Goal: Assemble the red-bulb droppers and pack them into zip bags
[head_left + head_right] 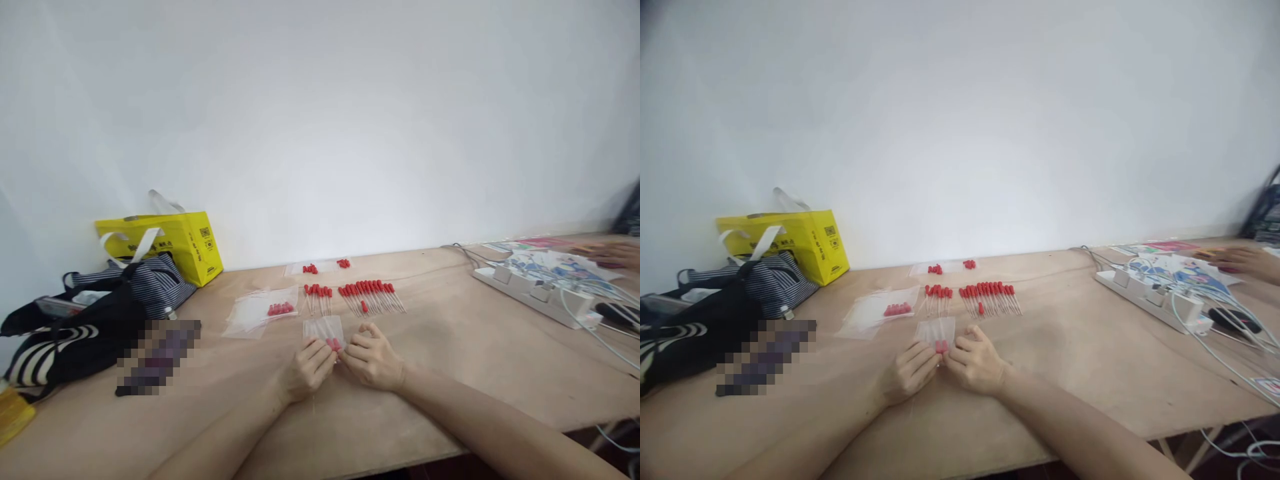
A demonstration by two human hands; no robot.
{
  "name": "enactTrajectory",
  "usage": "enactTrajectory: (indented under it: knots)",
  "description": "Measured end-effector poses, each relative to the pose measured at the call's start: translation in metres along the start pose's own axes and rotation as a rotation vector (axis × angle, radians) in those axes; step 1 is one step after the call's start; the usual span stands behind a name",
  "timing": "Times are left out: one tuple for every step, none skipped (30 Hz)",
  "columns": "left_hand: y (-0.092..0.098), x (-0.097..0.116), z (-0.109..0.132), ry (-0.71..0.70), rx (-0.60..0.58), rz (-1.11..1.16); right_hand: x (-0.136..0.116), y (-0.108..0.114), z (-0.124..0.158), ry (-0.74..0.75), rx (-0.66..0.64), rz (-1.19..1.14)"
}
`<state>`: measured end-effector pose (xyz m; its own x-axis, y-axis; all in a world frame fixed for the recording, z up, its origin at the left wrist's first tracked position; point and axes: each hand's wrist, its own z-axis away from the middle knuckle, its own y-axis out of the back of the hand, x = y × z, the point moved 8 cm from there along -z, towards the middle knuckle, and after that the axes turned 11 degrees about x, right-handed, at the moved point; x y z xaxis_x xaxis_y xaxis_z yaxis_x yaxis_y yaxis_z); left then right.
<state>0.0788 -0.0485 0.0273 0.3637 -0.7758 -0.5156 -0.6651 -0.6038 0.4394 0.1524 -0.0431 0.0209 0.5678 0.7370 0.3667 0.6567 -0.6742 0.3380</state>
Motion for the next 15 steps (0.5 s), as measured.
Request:
enactTrajectory:
  knots:
    - [0.001,0.001,0.001,-0.013,0.0,-0.011,-0.001,0.001,0.0,0.002,0.008,-0.005]
    - [0.002,0.001,0.002,-0.025,0.001,-0.025,-0.001,0.002,-0.001,0.001,0.015,-0.009]
    - [0.003,0.001,0.003,-0.032,0.0,-0.038,-0.001,0.003,-0.001,-0.001,0.02,-0.015]
    - [0.005,0.001,0.004,-0.034,-0.004,-0.05,-0.001,0.005,-0.001,-0.004,0.021,-0.022]
    - [0.006,0.0,0.005,-0.032,-0.011,-0.058,-0.001,0.006,-0.001,-0.006,0.02,-0.029]
    - [0.008,-0.001,0.006,-0.03,-0.014,-0.068,-0.001,0.007,-0.001,-0.012,0.019,-0.037]
    - [0.011,-0.001,0.008,-0.026,-0.014,-0.076,-0.001,0.008,0.0,-0.019,0.019,-0.043]
    - [0.014,-0.002,0.009,-0.023,-0.012,-0.082,0.0,0.01,0.0,-0.027,0.019,-0.048]
    - [0.016,-0.002,0.01,-0.021,-0.008,-0.085,0.0,0.011,0.001,-0.034,0.02,-0.054]
    - [0.019,-0.003,0.012,-0.016,-0.002,-0.083,0.0,0.012,0.001,-0.041,0.021,-0.06]
    - [0.021,-0.003,0.013,-0.009,0.003,-0.08,-0.001,0.013,0.002,-0.046,0.02,-0.067]
    - [0.022,-0.003,0.014,-0.003,0.001,-0.075,-0.001,0.013,0.002,-0.05,0.018,-0.074]
    - [0.022,-0.003,0.015,0.004,-0.003,-0.073,-0.001,0.013,0.002,-0.054,0.014,-0.078]
    - [0.022,-0.004,0.016,0.013,-0.005,-0.072,-0.001,0.013,0.002,-0.06,0.009,-0.08]
    - [0.022,-0.004,0.016,0.024,-0.006,-0.07,-0.001,0.013,0.002,-0.066,0.004,-0.081]
